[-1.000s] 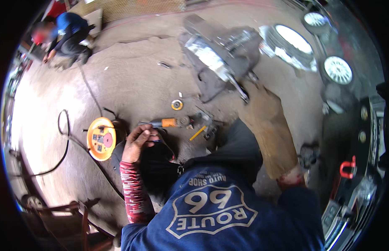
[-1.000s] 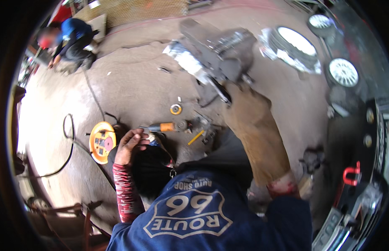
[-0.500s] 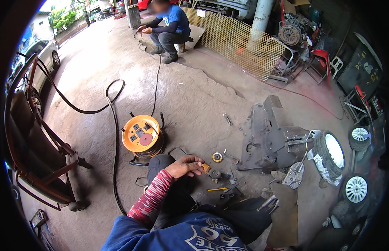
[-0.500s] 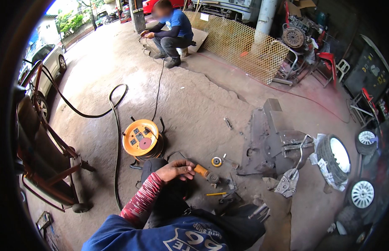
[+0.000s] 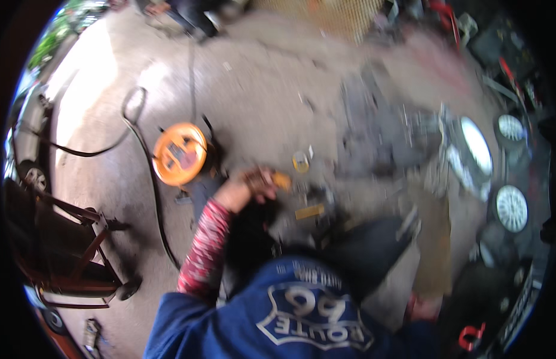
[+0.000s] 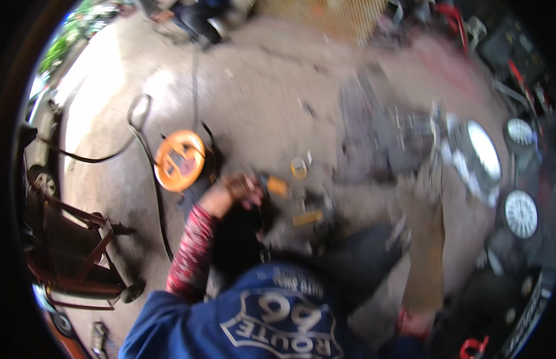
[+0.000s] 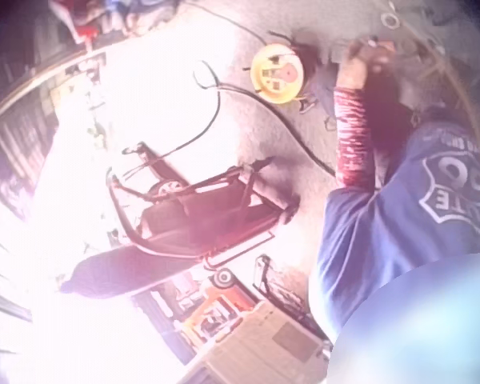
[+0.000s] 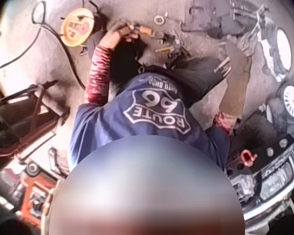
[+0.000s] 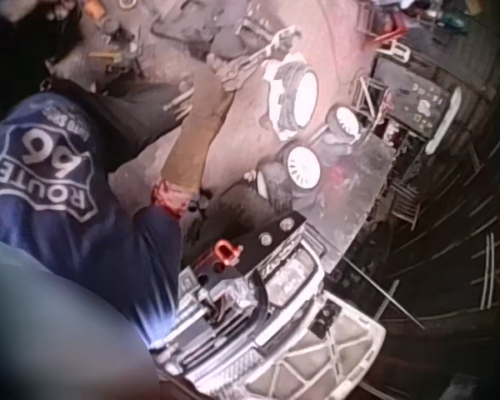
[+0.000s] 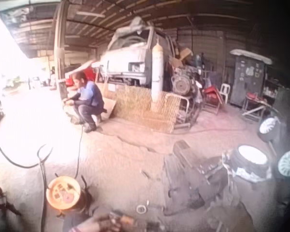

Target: The person is sitting on the floor in a workshop, using a hammer and chisel to work on a metal part clamped in a vise. They then use a pencil to mark a small metal piece.

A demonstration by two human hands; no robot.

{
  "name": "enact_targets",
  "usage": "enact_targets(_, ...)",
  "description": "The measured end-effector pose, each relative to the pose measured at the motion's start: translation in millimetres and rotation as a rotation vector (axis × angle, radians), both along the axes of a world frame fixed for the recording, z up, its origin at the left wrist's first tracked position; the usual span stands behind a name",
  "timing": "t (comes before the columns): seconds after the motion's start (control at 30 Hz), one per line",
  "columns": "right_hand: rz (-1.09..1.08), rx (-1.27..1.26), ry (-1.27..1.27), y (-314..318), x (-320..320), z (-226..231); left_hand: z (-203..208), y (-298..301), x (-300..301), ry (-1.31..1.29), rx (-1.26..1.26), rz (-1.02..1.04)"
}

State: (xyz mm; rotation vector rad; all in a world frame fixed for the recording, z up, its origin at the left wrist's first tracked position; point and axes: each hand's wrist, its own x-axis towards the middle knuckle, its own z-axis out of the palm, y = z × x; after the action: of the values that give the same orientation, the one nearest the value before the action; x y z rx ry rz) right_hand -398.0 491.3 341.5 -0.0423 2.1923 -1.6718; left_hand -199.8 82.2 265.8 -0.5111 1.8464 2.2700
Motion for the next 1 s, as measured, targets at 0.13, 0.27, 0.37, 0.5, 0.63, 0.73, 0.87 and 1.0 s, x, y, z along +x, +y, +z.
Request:
enact_targets(0.13, -0.092, -0.278, 0.021, 6, 11, -13, -35, 6, -4, 0.025, -0.116, 0.226)
enact_targets(0.27, -0.084, -0.297, 0.027, -21, 27, -39, -89, 30, -29, -0.211, 0.215, 0.665)
enact_targets(0.37, -0.038, -0.464, -0.272, -43, 32, -76, -131, 49, -59, -0.363, 0.502, 0.769)
enact_targets(0.5, 0.071, -0.573, -0.346, -66, 24, -126, -179, 67, -80, -0.493, 0.335, 0.809)
enact_targets(0.63, 0.081, -0.467, -0.399, -81, 7, -141, -202, 88, -83, -0.542, 0.134, 0.765)
enact_targets(0.73, 0.112, -0.414, -0.422, -96, -4, -137, -202, 100, -77, -0.386, 0.018, 0.46)
enact_targets(0.87, 0.146, -0.37, -0.438, -108, -20, -144, -217, 108, -68, -0.47, -0.059, -0.011)
enact_targets(1.0, 0.171, -0.306, -0.448, -101, -30, -169, -280, 131, -60, -0.513, -0.468, -0.17)
